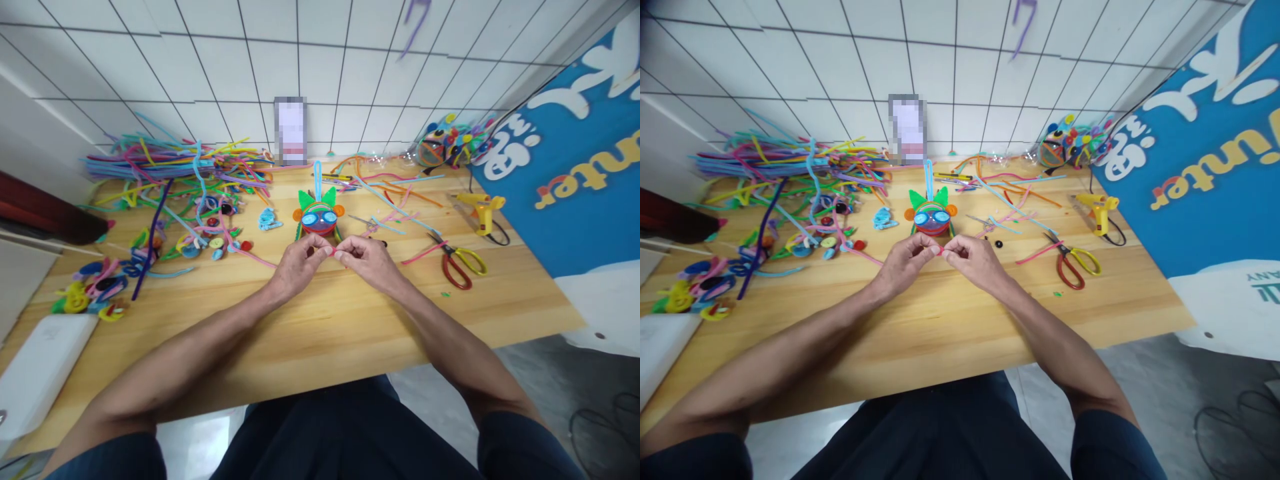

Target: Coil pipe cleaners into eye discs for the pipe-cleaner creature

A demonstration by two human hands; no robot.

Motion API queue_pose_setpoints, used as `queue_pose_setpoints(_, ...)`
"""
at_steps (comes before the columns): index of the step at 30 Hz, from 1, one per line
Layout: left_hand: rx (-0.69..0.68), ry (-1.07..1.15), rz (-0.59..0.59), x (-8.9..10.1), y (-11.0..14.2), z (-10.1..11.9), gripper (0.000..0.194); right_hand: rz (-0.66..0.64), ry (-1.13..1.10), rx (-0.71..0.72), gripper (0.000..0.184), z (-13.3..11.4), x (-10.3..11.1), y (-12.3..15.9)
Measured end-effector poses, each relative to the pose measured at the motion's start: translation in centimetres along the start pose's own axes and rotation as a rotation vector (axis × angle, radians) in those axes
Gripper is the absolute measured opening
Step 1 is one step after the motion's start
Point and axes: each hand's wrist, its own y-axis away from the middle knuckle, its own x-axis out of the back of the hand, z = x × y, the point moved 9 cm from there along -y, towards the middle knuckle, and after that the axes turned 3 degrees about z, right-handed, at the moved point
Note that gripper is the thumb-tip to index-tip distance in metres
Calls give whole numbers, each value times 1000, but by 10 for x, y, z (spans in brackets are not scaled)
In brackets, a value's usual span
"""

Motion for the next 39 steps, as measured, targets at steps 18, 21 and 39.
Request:
queue_pose_setpoints(18,88,199,12,-6,0,-9,30,86,-67,-13,18,4,-1,1)
queue_pose_setpoints(21,-26,24,-54,-4,-4,1,21,84,72,91,11,-3,1,2)
queue_pose_setpoints(39,-68,36,95,-2,6,-4,16,106,132,162,14,-6,0,3)
